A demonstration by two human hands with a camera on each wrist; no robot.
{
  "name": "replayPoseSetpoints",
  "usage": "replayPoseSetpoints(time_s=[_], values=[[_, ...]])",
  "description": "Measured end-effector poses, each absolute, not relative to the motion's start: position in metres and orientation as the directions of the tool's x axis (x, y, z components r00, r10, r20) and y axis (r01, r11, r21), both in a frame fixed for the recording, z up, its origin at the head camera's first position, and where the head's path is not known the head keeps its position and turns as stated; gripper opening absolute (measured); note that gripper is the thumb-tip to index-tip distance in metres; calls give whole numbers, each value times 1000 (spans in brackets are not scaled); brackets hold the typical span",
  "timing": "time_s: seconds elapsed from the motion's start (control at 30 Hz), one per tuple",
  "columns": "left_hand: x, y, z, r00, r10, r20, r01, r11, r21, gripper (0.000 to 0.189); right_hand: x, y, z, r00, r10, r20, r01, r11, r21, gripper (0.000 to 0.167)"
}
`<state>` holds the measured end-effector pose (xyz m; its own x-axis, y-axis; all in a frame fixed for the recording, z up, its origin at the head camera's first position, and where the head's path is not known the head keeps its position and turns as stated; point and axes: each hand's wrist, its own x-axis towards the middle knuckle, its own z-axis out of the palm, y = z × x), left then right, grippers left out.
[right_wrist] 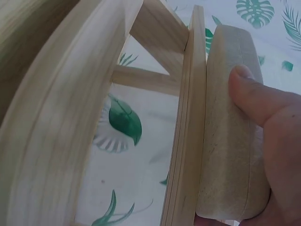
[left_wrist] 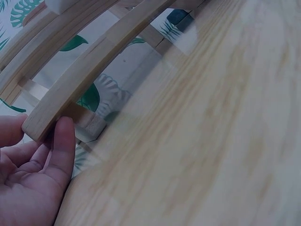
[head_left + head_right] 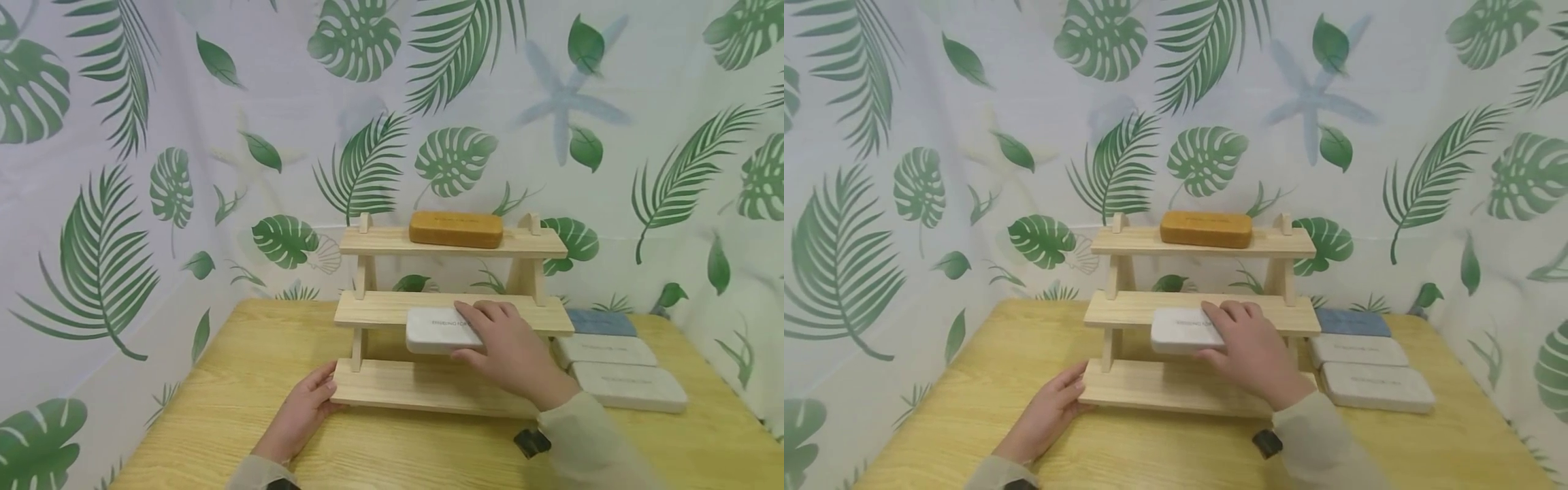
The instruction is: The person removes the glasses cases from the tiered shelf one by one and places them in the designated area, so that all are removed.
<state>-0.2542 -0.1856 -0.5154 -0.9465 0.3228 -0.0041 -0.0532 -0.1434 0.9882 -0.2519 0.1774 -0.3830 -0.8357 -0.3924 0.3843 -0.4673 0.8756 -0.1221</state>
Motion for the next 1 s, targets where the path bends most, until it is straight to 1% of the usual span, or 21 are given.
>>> replayPoseSetpoints(time_s=[0.17, 0.33, 0.43, 0.53, 0.7, 0.8, 1.0], values=[[-254, -188, -516, -951, 309, 0, -50, -154, 987, 59, -247, 192, -384, -828, -401, 393, -481, 867, -129, 78], [-253, -189, -519, -953, 303, -2, -56, -170, 984, 56, -239, 214, -388, -824, -398, 404, -484, 865, -135, 78], [-253, -189, -520, -953, 304, -5, -61, -177, 982, 55, -232, 233, -387, -825, -391, 408, -483, 863, -149, 79], [-253, -189, -518, -952, 307, -1, -58, -176, 983, 55, -226, 255, -385, -812, -392, 433, -497, 853, -160, 79], [-255, -190, -517, -944, 329, 3, -45, -138, 989, 58, -215, 297, -388, -793, -388, 469, -511, 843, -166, 80], [-256, -190, -518, -940, 342, 3, -44, -129, 991, 59, -209, 323, -395, -802, -372, 467, -498, 849, -179, 82], [-258, -191, -520, -937, 349, 13, -35, -128, 991, 60, -200, 369, -415, -842, -319, 435, -438, 875, -207, 85]])
